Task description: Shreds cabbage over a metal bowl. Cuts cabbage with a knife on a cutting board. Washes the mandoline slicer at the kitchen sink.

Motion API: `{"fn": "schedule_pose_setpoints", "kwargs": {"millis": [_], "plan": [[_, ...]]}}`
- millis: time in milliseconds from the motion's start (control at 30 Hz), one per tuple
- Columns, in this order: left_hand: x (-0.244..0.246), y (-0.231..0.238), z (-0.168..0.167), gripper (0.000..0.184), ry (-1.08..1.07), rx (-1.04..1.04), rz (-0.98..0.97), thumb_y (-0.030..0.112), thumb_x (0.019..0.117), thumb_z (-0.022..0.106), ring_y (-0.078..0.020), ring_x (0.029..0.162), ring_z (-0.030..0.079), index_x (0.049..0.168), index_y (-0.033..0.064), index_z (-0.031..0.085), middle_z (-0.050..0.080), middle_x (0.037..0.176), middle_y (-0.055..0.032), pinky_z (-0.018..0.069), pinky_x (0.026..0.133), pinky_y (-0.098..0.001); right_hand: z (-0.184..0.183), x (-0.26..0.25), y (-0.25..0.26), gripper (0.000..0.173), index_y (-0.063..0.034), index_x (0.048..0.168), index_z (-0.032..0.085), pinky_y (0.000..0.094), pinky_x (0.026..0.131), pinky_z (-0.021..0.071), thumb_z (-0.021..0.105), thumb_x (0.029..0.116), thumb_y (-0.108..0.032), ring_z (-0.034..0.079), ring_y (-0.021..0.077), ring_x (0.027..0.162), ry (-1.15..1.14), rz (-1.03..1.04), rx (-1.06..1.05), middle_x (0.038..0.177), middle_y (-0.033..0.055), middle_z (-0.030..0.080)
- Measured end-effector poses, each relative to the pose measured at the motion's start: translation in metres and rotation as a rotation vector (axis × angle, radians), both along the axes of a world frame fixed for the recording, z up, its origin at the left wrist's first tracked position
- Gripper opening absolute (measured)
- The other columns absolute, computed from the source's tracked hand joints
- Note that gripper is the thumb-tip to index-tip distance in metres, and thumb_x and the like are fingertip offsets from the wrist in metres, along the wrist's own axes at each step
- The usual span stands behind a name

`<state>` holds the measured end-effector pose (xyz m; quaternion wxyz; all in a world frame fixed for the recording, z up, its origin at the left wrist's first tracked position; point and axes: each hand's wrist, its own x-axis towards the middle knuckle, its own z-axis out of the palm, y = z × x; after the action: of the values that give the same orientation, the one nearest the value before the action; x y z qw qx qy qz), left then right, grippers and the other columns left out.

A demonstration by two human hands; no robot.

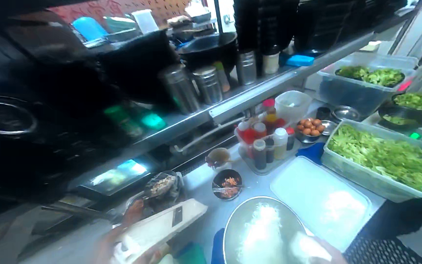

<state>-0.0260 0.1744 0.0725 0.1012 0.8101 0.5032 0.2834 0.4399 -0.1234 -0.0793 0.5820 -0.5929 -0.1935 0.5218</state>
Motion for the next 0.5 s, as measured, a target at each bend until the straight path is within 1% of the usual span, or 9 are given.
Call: {"fn": "schedule_pose_setpoints", "kwargs": {"millis": [33, 100, 167, 233, 267, 300, 367, 433, 500], "plan": [[-0.001, -0.011, 0.006, 0.093, -0.074, -0.004, -0.03, 0.056, 0.0735, 0.085, -0.0309, 0.125, 0.058, 0.142, 0.0062, 0.049, 0.058, 0.137, -0.018, 0.0509, 0.102, -0.0519, -0.008, 0.014, 0.001, 0.061, -0.0014, 0.139, 0.055, 0.0516, 0.082, 0.0634, 0.078, 0.0839, -0.009, 0.071, 0.0297, 0.103, -0.113, -0.067, 0.014, 0.123, 0.0174, 0.067], [0.01, -0.03, 0.009, 0.095, -0.298, -0.025, -0.156, 0.039, 0.0728, 0.09, -0.0342, 0.126, 0.058, 0.144, -0.0001, 0.043, 0.055, 0.14, -0.0218, 0.0538, 0.102, -0.0505, -0.021, 0.039, 0.006, 0.063, -0.0045, 0.135, 0.061, 0.0473, 0.089, 0.0619, 0.084, 0.0771, -0.014, 0.069, 0.0243, 0.109, -0.323, -0.183, -0.012, 0.124, 0.0135, 0.068], [0.031, -0.043, 0.0, 0.095, -0.492, -0.062, -0.284, 0.03, 0.0722, 0.091, -0.0342, 0.124, 0.059, 0.146, -0.0018, 0.039, 0.055, 0.14, -0.0214, 0.0554, 0.1, -0.0488, -0.032, 0.055, 0.013, 0.065, -0.009, 0.133, 0.064, 0.0442, 0.09, 0.061, 0.086, 0.0725, -0.021, 0.068, 0.0209, 0.111, -0.404, -0.232, -0.038, 0.124, 0.0102, 0.068], [0.067, -0.059, -0.004, 0.095, -0.627, -0.153, -0.35, 0.029, 0.0726, 0.09, -0.0266, 0.123, 0.059, 0.146, 0.001, 0.037, 0.054, 0.14, -0.0143, 0.0549, 0.102, -0.0438, -0.036, 0.056, 0.02, 0.062, -0.0118, 0.13, 0.066, 0.0442, 0.088, 0.0626, 0.087, 0.0726, -0.023, 0.069, 0.0212, 0.108, -0.357, -0.211, -0.023, 0.121, 0.0082, 0.07], [0.086, -0.067, -0.005, 0.098, -0.676, -0.199, -0.361, 0.031, 0.0725, 0.091, -0.0251, 0.123, 0.059, 0.148, 0.0026, 0.036, 0.054, 0.14, -0.0124, 0.0555, 0.102, -0.0433, -0.038, 0.051, 0.023, 0.061, -0.0114, 0.13, 0.066, 0.0454, 0.088, 0.0631, 0.088, 0.0734, -0.021, 0.07, 0.0225, 0.108, -0.318, -0.181, -0.004, 0.121, 0.0088, 0.071], [0.101, -0.072, -0.007, 0.1, -0.714, -0.234, -0.371, 0.031, 0.0721, 0.092, -0.0251, 0.123, 0.059, 0.149, 0.0036, 0.035, 0.054, 0.141, -0.0121, 0.0556, 0.102, -0.0436, -0.039, 0.045, 0.029, 0.061, -0.0109, 0.13, 0.066, 0.0471, 0.088, 0.0635, 0.088, 0.0736, -0.021, 0.07, 0.0238, 0.107, -0.296, -0.145, 0.007, 0.121, 0.0097, 0.071], [0.123, -0.079, -0.011, 0.1, -0.774, -0.274, -0.405, 0.028, 0.0709, 0.092, -0.026, 0.124, 0.059, 0.15, 0.0056, 0.035, 0.053, 0.142, -0.0117, 0.0553, 0.103, -0.0444, -0.042, 0.036, 0.049, 0.062, -0.0131, 0.129, 0.067, 0.0459, 0.089, 0.0629, 0.089, 0.0725, -0.027, 0.07, 0.0207, 0.106, -0.362, -0.1, -0.025, 0.119, 0.0071, 0.071], [0.136, -0.085, -0.014, 0.101, -0.812, -0.296, -0.441, 0.023, 0.0698, 0.093, -0.029, 0.124, 0.059, 0.15, 0.0042, 0.034, 0.054, 0.141, -0.0141, 0.0554, 0.104, -0.0463, -0.051, 0.03, 0.072, 0.06, -0.016, 0.127, 0.068, 0.0434, 0.089, 0.0625, 0.087, 0.0718, -0.032, 0.07, 0.0171, 0.105, -0.448, -0.116, -0.049, 0.116, 0.0036, 0.071], [0.147, -0.091, -0.018, 0.101, -0.811, -0.317, -0.461, 0.02, 0.0701, 0.093, -0.0298, 0.123, 0.06, 0.15, 0.0041, 0.034, 0.054, 0.141, -0.0147, 0.0561, 0.103, -0.046, -0.061, 0.032, 0.096, 0.059, -0.0161, 0.127, 0.068, 0.042, 0.09, 0.0622, 0.086, 0.0734, -0.033, 0.069, 0.0159, 0.106, -0.487, -0.144, -0.002, 0.117, 0.003, 0.071]]}}
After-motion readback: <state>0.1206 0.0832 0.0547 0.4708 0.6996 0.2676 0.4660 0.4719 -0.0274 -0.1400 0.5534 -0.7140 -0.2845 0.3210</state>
